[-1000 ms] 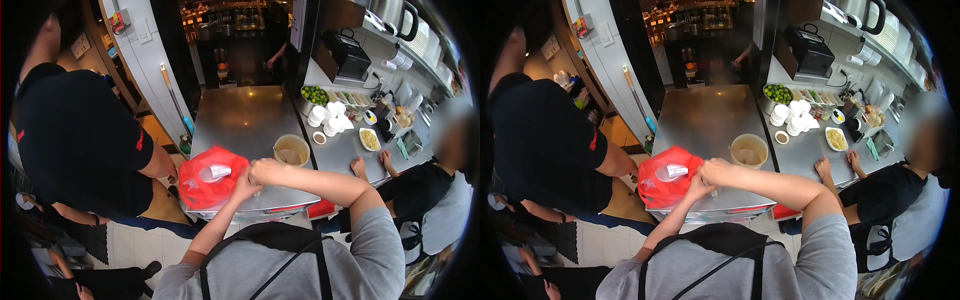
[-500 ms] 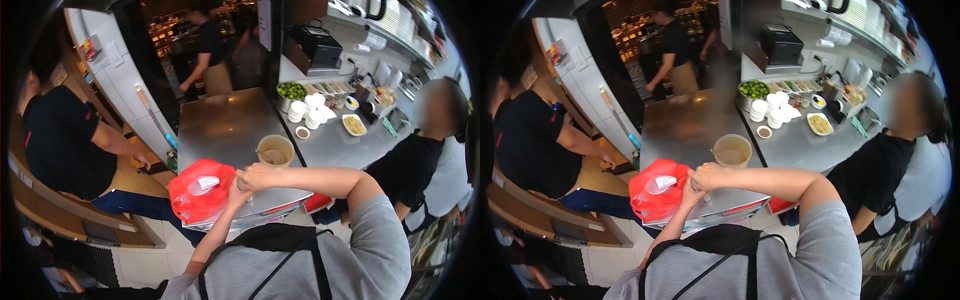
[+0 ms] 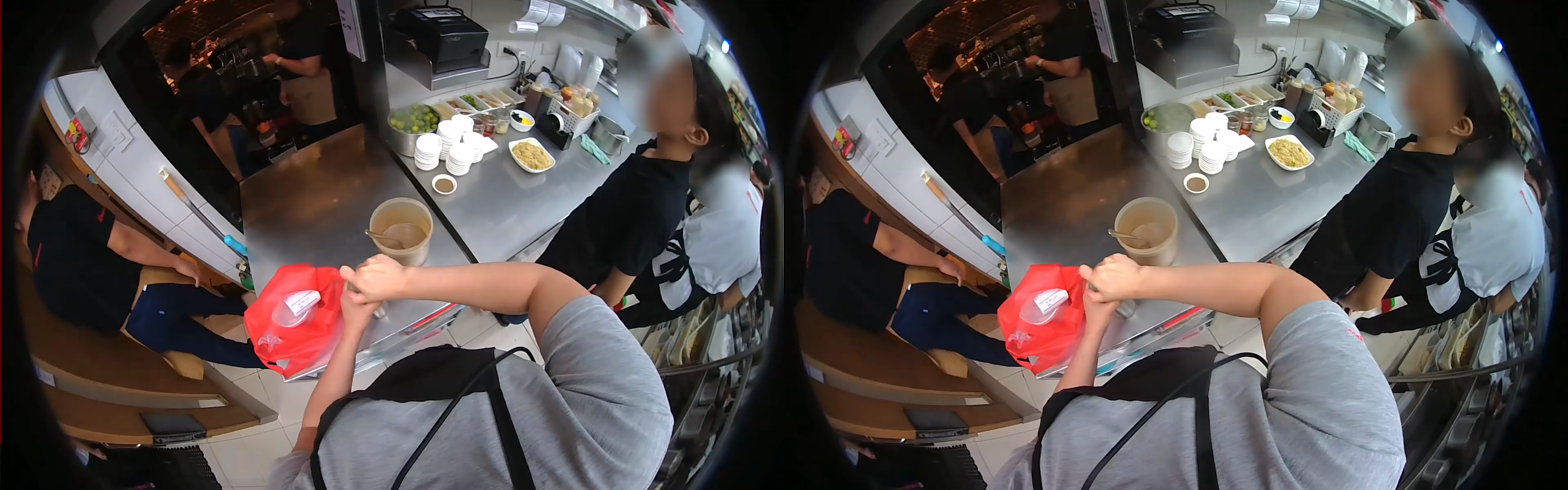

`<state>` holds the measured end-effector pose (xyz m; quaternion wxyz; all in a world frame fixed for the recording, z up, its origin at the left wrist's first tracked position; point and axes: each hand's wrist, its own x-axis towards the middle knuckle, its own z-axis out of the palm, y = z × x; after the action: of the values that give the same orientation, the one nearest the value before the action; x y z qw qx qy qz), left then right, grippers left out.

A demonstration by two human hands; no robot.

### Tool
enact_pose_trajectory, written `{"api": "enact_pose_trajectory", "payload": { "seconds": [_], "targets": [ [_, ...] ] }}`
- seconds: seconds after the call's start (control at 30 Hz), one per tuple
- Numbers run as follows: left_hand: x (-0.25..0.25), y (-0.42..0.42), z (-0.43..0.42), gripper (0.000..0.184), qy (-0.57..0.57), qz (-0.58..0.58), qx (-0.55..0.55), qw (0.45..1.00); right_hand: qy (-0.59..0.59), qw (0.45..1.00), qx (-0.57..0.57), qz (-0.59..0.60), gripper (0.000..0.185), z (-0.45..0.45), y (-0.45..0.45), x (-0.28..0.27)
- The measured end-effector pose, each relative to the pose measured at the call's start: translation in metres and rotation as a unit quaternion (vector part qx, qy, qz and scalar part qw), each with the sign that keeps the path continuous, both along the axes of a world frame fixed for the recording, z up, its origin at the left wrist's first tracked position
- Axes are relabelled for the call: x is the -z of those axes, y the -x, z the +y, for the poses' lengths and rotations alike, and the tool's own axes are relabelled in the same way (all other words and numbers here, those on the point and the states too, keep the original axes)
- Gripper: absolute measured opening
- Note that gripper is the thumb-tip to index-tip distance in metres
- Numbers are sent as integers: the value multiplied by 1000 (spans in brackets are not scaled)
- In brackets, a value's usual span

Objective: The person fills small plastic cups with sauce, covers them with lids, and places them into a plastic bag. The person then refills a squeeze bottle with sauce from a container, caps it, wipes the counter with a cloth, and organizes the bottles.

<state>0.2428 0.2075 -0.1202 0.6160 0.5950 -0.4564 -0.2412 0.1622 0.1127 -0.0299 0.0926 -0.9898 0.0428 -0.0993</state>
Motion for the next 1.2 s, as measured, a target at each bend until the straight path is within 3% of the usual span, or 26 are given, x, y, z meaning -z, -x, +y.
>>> {"api": "enact_pose_trajectory", "payload": {
  "seconds": [0.1, 0.17, 0.2, 0.27, 0.3, 0.37, 0.4, 0.47, 0.57, 0.6, 0.77, 0.9, 0.97, 1.0, 1.07, 1.2],
  "targets": [
    [10, 0, -2, 54, 16, -33, -8, 999, -21, 998, 44, 33, 39, 5, 7, -7],
    [25, 4, 0, 59, -5, -27, -54, 998, 46, 992, 12, -118, 42, 3, 15, -9],
    [32, 6, 1, 59, -6, -26, -49, 998, 46, 992, 17, -117, 42, 2, 20, -10],
    [47, 10, 4, 59, -14, 14, -20, 1000, -98, 993, 60, 16, 56, 0, 30, -8],
    [59, 8, 4, 59, -17, 15, -15, 1000, -101, 993, 65, 16, 56, 0, 32, -3],
    [75, 6, 1, 45, -50, 11, -9, 999, -250, 965, 75, -32, 61, 2, 35, 6],
    [79, 6, 1, 45, -52, 12, -6, 999, -252, 964, 78, -31, 61, 3, 39, 7],
    [82, 5, -1, 61, -197, -4, 50, 979, -264, 957, 105, -57, 58, 4, 48, 6],
    [81, 22, -6, 57, -189, -33, 126, 973, -270, 948, 157, -68, 57, -2, 71, 7],
    [65, 41, -4, 54, -119, -26, 46, 991, -274, 942, 165, -103, 56, -6, 82, 1],
    [71, 65, -24, 55, -149, -104, 73, 981, -333, 893, 267, -142, 57, -49, 146, -47],
    [75, 64, -31, 41, -91, -94, 56, 990, -264, 855, 375, -244, 57, -106, 191, -67],
    [82, 55, -29, 32, -153, 75, 31, 985, -201, 847, 424, -251, 57, -141, 204, -66],
    [75, 53, -28, 32, -154, 76, 28, 985, -138, 833, 471, -257, 57, -158, 209, -61],
    [56, 48, -20, 25, -252, 209, 36, 944, -103, 818, 500, -266, 58, -196, 217, -44],
    [34, 40, -8, 25, -264, 301, 17, 916, -42, 770, 573, -279, 59, -266, 234, -9]
  ]
}}
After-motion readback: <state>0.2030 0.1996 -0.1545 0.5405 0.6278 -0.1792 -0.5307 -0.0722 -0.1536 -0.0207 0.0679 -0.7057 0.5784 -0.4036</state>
